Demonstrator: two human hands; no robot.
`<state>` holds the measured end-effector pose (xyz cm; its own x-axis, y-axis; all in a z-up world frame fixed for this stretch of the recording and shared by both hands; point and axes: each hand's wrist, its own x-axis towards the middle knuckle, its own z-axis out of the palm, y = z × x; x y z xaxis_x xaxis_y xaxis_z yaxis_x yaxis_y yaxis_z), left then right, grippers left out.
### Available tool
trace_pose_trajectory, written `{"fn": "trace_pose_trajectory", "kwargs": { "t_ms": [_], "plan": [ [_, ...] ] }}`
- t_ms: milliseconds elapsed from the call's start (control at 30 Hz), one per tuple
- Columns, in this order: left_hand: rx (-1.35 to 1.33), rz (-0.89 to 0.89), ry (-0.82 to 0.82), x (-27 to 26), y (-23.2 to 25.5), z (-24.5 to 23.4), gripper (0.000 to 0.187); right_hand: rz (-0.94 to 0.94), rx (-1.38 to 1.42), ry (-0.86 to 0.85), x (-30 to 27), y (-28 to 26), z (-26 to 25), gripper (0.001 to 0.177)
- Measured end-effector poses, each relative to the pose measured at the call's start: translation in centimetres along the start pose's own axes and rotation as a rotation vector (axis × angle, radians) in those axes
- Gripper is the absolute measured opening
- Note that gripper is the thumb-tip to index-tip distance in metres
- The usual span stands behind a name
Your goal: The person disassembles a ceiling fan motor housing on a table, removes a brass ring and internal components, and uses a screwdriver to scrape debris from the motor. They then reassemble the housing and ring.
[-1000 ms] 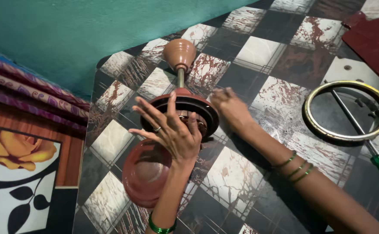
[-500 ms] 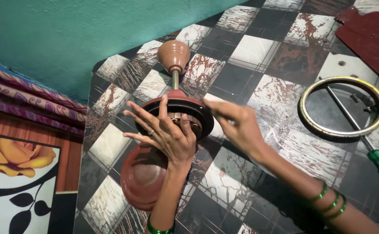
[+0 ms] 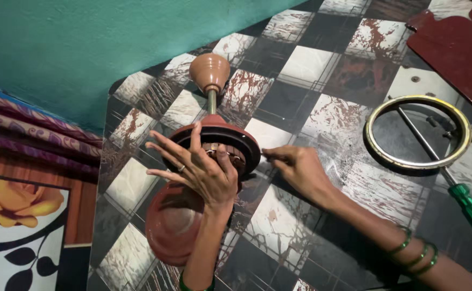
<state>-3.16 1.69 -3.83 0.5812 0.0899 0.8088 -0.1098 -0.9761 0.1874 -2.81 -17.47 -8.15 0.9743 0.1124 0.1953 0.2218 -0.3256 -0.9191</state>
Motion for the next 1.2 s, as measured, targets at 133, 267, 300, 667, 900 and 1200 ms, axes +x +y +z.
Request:
{"fn": "trace_pose_trajectory", "kwargs": {
  "t_ms": [133, 267, 300, 667, 900, 1200],
  "plan": [
    [-0.020, -0.022, -0.014, -0.2, -0.1, 0.0, 0.058, -0.055, -0.345, 0.027, 1.6, 2.8, 0.3, 0.046],
    [0.007, -0.010, -0.031, 0.0, 0.0, -0.3, 0.060, -0.425, -0.493, -0.373, 4.1, 4.3, 4.0, 0.052],
    [0.014, -0.004, -0.035, 0.1, 0.0, -0.2, 0.061, -0.519, -0.601, -0.395, 4.7, 4.7, 5.0, 0.056],
    [0.024, -0.014, -0.031, 0.0, 0.1, -0.1, 0.056, 0.094, -0.912, -0.035, 5.7, 8.3, 2.1, 0.080],
    [0.019, -0.012, -0.045, -0.4, 0.0, 0.0, 0.055, 0.268, -0.895, 0.009, -2.3, 4.6, -5.4, 0.030],
    [0.024, 0.021, -0.054, -0.2, 0.5, -0.1, 0.054, 0.132, -0.688, 0.345, -3.9, 3.7, -18.7, 0.028]
  ]
}}
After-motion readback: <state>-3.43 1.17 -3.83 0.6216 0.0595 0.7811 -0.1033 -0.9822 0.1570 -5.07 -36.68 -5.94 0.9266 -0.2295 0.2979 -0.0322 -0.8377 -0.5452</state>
